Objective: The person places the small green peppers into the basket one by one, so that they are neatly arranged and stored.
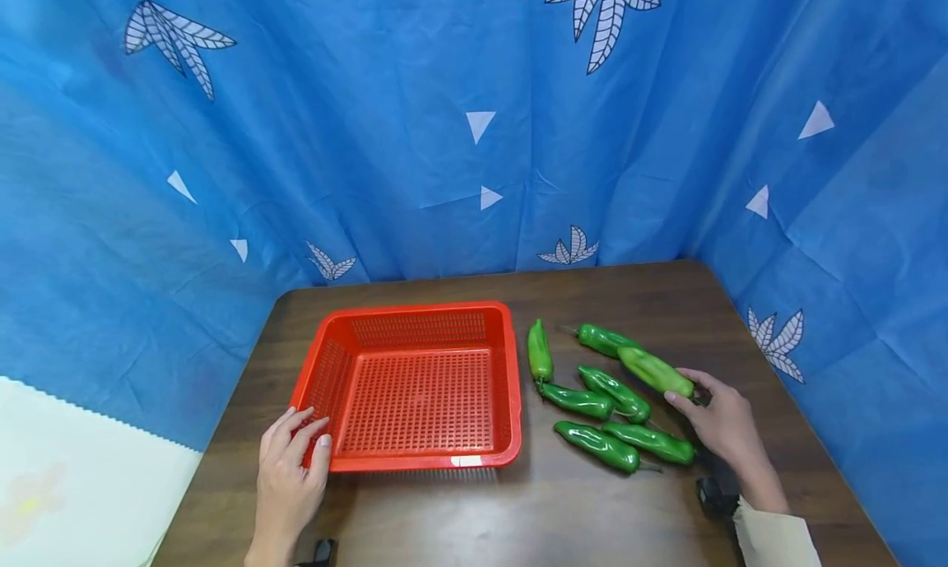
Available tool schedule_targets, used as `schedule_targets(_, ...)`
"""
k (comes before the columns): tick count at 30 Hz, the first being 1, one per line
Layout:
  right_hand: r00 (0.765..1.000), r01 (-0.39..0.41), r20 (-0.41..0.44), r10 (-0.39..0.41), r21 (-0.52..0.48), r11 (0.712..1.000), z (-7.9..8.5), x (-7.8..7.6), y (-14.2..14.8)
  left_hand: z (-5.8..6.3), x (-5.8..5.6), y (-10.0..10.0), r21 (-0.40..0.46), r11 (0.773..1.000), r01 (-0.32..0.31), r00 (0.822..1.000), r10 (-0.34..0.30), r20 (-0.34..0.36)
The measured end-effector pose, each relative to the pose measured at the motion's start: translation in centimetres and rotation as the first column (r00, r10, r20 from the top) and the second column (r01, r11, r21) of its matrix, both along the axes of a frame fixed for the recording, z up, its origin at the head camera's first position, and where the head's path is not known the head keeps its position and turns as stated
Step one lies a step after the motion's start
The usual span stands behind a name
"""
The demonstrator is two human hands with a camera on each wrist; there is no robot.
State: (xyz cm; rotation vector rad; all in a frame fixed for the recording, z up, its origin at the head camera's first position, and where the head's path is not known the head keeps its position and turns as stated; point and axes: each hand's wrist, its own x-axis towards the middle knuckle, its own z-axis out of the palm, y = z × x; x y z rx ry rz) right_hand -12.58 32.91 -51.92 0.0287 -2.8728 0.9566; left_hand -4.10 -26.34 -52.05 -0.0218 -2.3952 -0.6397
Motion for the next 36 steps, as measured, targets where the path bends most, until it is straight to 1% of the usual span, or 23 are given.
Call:
schedule_targets(1, 1.000, -0.010, -0.001, 0.010, -0.008, 1.000, 0.2, 0.0, -0.1, 0.0, 0.1, 0.0, 0.002, 1.000, -0.002, 1.000, 0.002, 0.006)
schedule_targets(2, 1.000, 0.011, -0.014, -0.011, -0.007, 1.000, 0.2, -0.1, -0.3, 0.1, 0.1, 0.0, 0.001, 1.000, -0.005, 1.000, 0.005, 0.011)
schedule_targets(5, 0.998, 0.004, -0.057, -0.006, -0.023, 1.000, 0.0, -0.6, -0.1, 0.2, 0.1, 0.0, -0.002, 1.000, -0.004, 1.000, 0.004, 0.002)
schedule_targets(7, 0.995, 0.012, -0.094, -0.013, -0.011, 1.000, -1.1, -1.4, 0.6, 0.1, 0.0, 0.0, -0.008, 1.000, 0.002, 1.000, -0.002, -0.016)
schedule_targets(9, 0.992, 0.005, -0.127, -0.005, 0.001, 1.000, -2.7, -2.3, 1.9, 0.1, -0.1, 0.0, -0.013, 1.000, 0.011, 1.000, -0.012, -0.026)
schedule_targets(12, 0.984, 0.026, -0.176, -0.024, 0.013, 1.000, -5.3, -3.9, 3.6, 0.3, -0.3, 0.0, -0.018, 1.000, 0.020, 1.000, -0.020, -0.024)
schedule_targets(15, 0.980, 0.020, -0.199, -0.020, -0.003, 1.000, -6.5, -5.3, 4.3, 0.4, -0.4, 0.1, -0.021, 1.000, 0.013, 1.000, -0.014, -0.018)
schedule_targets(17, 0.979, 0.018, -0.203, -0.018, 0.000, 1.000, -6.4, -5.9, 4.1, 0.4, -0.3, 0.0, -0.021, 1.000, 0.004, 1.000, -0.005, -0.015)
schedule_targets(18, 0.979, 0.019, -0.203, -0.017, 0.006, 1.000, -6.1, -6.2, 3.8, 0.4, -0.2, 0.0, -0.018, 1.000, 0.001, 1.000, -0.001, -0.012)
schedule_targets(19, 0.982, 0.008, -0.187, -0.009, -0.008, 1.000, -5.2, -6.2, 3.3, 0.3, -0.1, 0.0, -0.017, 1.000, -0.001, 1.000, 0.001, -0.012)
schedule_targets(21, 0.984, -0.010, -0.177, 0.002, -0.046, 0.999, -3.2, -6.1, 2.0, 0.2, 0.1, -0.1, -0.014, 1.000, -0.004, 1.000, 0.004, -0.004)
schedule_targets(23, 0.985, -0.038, -0.169, 0.022, -0.092, 0.995, -0.4, -5.6, 0.4, 0.2, 0.2, -0.2, -0.013, 1.000, -0.006, 1.000, 0.006, 0.008)
schedule_targets(24, 0.983, -0.058, -0.179, 0.033, -0.135, 0.989, 0.5, -5.5, -0.1, 0.2, 0.3, -0.2, -0.012, 1.000, -0.010, 1.000, 0.010, 0.017)
schedule_targets(25, 0.983, -0.060, -0.183, 0.028, -0.173, 0.983, 1.6, -5.3, -1.0, 0.2, 0.3, -0.2, -0.012, 1.000, -0.014, 1.000, 0.015, 0.022)
schedule_targets(28, 0.974, -0.083, -0.223, 0.042, -0.177, 0.981, 4.3, -5.0, -2.9, 0.2, 0.4, -0.3, -0.005, 1.000, -0.028, 0.999, 0.028, 0.036)
schedule_targets(30, 0.968, -0.081, -0.247, 0.038, -0.166, 0.983, 5.6, -5.1, -3.7, 0.2, 0.4, -0.3, 0.001, 1.000, -0.023, 0.999, 0.023, 0.025)
schedule_targets(31, 0.968, -0.072, -0.248, 0.035, -0.142, 0.987, 6.6, -5.0, -4.3, 0.3, 0.4, -0.3, 0.002, 1.000, -0.020, 1.000, 0.020, 0.024)
schedule_targets(32, 0.966, -0.082, -0.253, 0.049, -0.122, 0.989, 7.3, -5.1, -4.6, 0.3, 0.3, -0.3, 0.002, 1.000, -0.017, 1.000, 0.017, 0.025)
schedule_targets(36, 0.966, -0.076, -0.254, 0.043, -0.122, 0.990, 8.9, -5.6, -5.6, 0.4, 0.1, -0.2, 0.005, 1.000, -0.009, 0.999, 0.009, 0.035)
